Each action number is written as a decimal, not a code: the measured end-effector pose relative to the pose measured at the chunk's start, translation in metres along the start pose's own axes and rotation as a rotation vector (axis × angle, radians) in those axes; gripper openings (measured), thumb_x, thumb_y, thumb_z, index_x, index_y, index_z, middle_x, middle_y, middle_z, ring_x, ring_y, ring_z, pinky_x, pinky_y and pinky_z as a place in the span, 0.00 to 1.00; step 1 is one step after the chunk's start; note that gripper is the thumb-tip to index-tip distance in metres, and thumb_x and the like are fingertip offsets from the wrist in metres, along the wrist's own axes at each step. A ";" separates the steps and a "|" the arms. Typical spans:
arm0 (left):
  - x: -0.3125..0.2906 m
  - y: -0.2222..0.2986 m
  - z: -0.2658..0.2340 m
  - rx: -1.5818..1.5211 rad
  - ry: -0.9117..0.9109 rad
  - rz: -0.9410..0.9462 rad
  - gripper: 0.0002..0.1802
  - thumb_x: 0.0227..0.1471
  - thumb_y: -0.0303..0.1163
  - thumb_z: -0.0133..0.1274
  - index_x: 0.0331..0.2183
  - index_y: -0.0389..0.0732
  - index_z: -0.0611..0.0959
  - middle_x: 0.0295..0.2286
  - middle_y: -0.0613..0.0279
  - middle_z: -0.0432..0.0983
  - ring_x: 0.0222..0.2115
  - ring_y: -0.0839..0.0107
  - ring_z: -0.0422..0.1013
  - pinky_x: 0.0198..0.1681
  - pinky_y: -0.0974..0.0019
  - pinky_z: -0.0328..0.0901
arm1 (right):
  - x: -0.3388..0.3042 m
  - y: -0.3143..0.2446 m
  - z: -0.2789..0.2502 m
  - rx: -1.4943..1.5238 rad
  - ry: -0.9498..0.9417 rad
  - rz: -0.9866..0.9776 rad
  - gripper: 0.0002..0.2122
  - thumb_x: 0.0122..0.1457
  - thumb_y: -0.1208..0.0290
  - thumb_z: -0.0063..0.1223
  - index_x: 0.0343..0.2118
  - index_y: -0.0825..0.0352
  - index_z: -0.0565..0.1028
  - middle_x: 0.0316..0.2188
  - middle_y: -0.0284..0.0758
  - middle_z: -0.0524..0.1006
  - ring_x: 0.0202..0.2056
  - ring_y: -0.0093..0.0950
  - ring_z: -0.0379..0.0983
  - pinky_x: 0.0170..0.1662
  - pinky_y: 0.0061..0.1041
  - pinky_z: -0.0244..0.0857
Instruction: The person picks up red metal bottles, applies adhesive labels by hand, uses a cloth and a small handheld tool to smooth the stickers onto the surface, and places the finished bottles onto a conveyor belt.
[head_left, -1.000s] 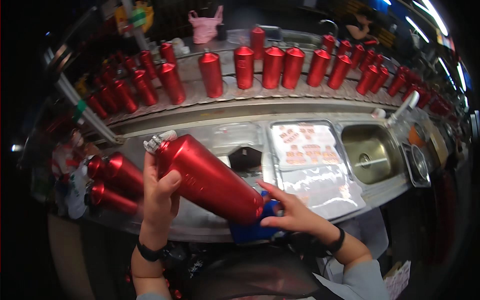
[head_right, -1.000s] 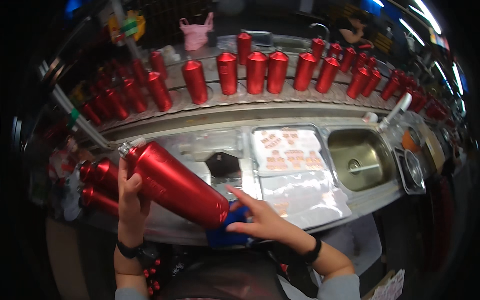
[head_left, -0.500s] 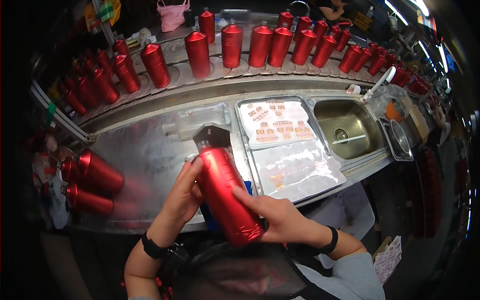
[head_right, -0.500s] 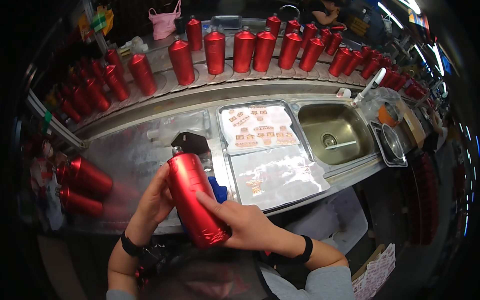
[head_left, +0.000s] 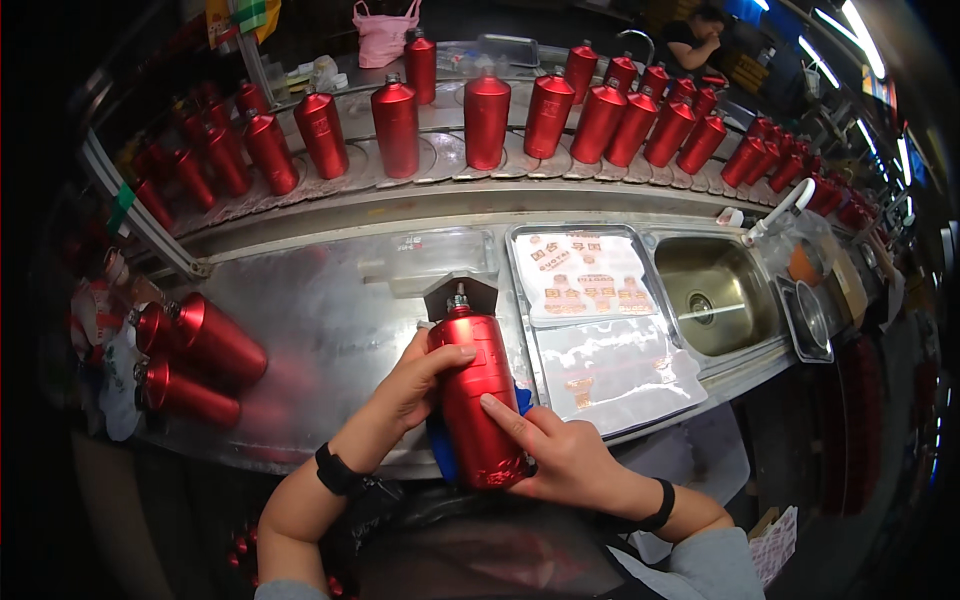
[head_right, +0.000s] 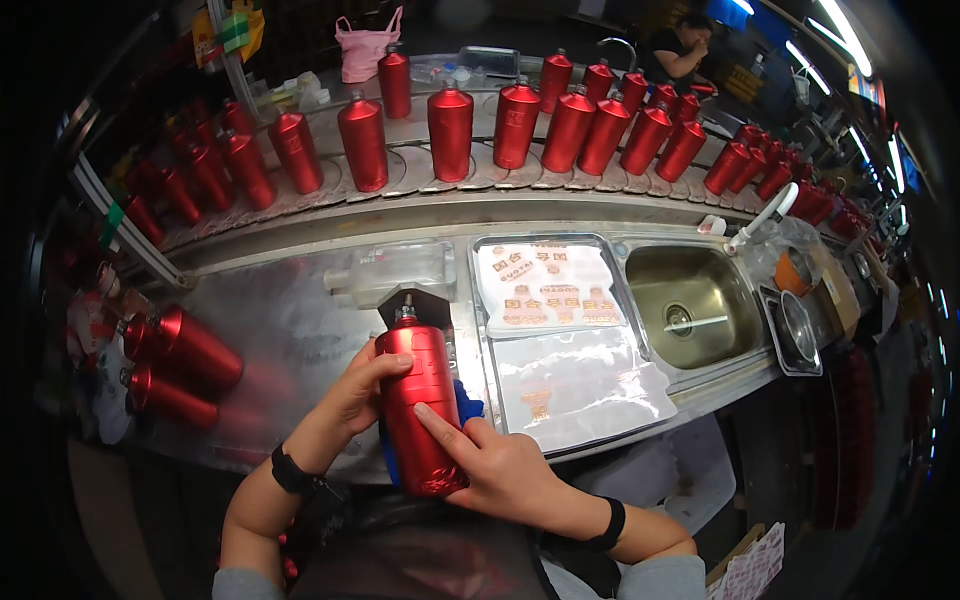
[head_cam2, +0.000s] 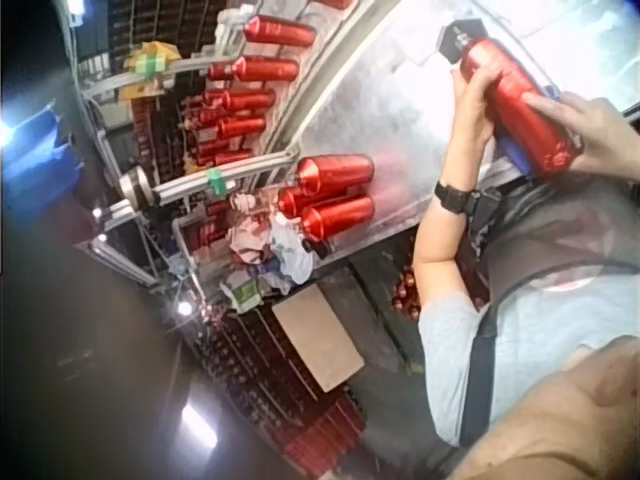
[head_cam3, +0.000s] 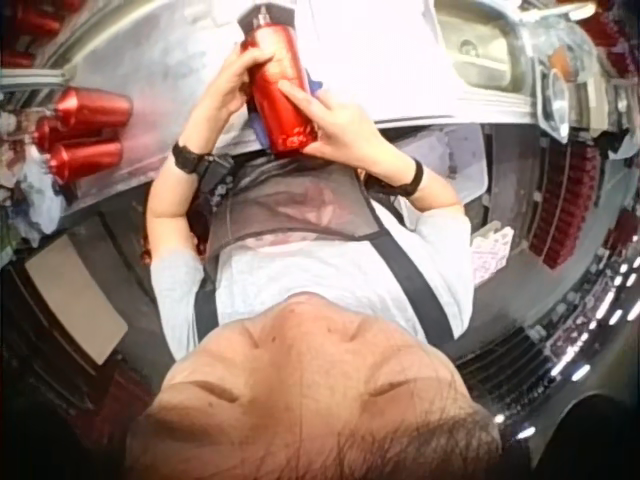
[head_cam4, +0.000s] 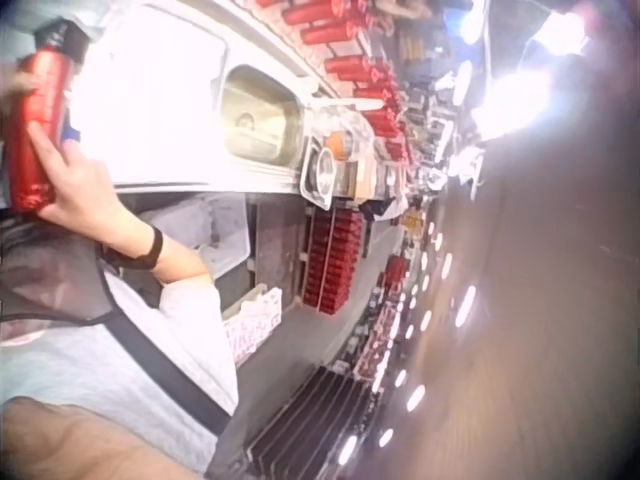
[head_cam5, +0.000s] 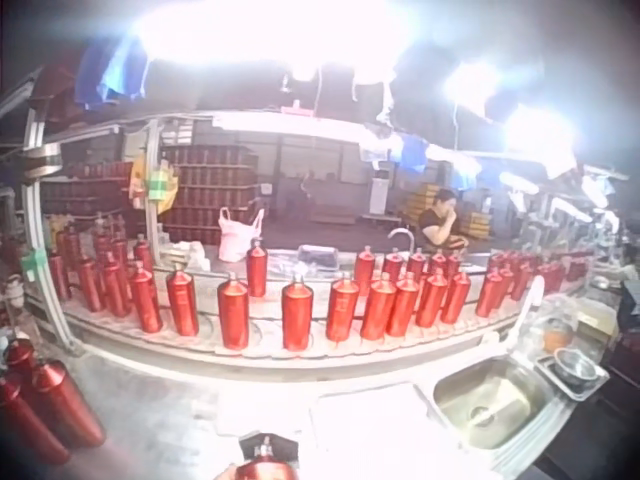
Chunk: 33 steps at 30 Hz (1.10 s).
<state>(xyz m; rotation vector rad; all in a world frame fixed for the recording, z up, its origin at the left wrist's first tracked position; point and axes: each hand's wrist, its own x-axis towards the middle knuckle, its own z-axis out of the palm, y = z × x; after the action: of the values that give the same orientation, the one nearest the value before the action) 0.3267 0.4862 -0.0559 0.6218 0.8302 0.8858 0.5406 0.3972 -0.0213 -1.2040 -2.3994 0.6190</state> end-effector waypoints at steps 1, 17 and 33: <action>0.005 0.003 -0.002 -0.005 -0.027 0.011 0.30 0.46 0.32 0.64 0.49 0.40 0.69 0.43 0.57 0.73 0.44 0.67 0.73 0.49 0.60 0.70 | 0.004 0.002 -0.002 -0.017 0.007 0.007 0.44 0.41 0.58 0.70 0.65 0.55 0.61 0.27 0.34 0.69 0.22 0.32 0.71 0.24 0.31 0.68; 0.052 0.018 0.034 0.100 0.081 0.107 0.33 0.53 0.25 0.56 0.57 0.43 0.61 0.44 0.58 0.74 0.38 0.76 0.73 0.37 0.77 0.67 | 0.011 0.087 -0.038 0.183 -0.161 0.057 0.56 0.42 0.72 0.67 0.70 0.55 0.37 0.45 0.41 0.66 0.36 0.46 0.74 0.34 0.40 0.72; 0.053 -0.024 0.102 0.239 0.038 0.311 0.35 0.51 0.35 0.58 0.56 0.45 0.60 0.47 0.57 0.66 0.46 0.67 0.67 0.52 0.62 0.64 | -0.025 0.089 -0.079 0.256 -0.125 0.022 0.58 0.41 0.73 0.67 0.70 0.50 0.34 0.42 0.44 0.65 0.32 0.46 0.74 0.35 0.39 0.71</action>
<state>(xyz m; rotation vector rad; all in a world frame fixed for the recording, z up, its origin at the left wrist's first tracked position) 0.4409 0.5056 -0.0383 0.9640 0.8945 1.0909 0.6535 0.4411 -0.0076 -1.1120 -2.3201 1.0014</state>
